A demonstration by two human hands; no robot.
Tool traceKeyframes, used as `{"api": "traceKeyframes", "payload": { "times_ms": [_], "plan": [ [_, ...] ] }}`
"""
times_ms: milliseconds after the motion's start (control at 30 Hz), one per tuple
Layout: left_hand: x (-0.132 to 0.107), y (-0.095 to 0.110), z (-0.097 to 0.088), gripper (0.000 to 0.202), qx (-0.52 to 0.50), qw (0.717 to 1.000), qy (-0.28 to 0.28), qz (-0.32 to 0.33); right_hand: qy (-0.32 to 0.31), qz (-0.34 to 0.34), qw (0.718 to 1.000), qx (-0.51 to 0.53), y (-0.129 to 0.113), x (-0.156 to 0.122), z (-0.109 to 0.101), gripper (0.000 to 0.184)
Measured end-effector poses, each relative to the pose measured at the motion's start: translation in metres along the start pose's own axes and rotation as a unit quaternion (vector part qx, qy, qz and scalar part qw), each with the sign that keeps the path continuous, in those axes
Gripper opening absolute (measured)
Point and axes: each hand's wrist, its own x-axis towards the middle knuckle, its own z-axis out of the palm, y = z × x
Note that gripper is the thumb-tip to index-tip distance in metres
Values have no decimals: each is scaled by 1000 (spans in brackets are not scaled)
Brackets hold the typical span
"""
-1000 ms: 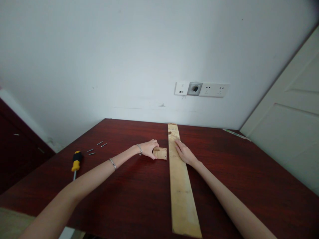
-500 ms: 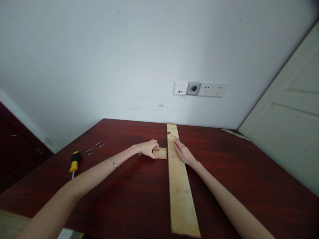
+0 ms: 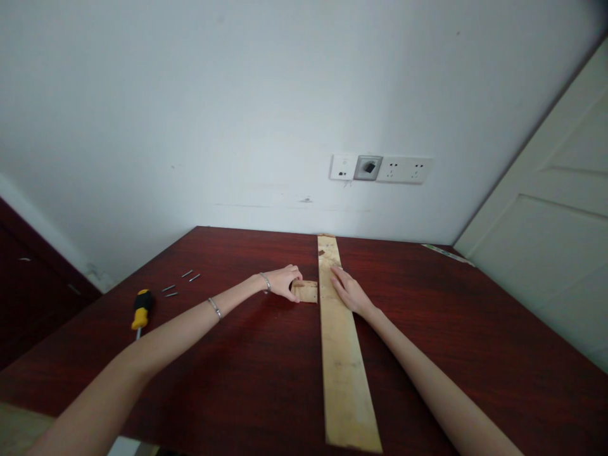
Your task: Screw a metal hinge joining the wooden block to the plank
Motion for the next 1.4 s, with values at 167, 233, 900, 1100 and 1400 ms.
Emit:
{"api": "traceKeyframes", "payload": {
  "times_ms": [167,233,900,1100,1400],
  "plan": [
    [0,1,-1,60,2,1000,-2,0,9,-1,1000,4,1,0,2,56],
    [0,1,-1,59,4,1000,-4,3,12,-4,1000,2,1,0,2,56],
    [-1,-2,1,80,-27,1000,-6,-7,3,1,1000,-16,1,0,2,55],
    [-8,-16,-11,57,-162,978,122,-40,-2,-22,998,-66,-7,3,-7,50],
    [-51,-59,-59,23,-476,632,566,-229,5,-115,992,-49,-77,30,16,39]
  ]
}}
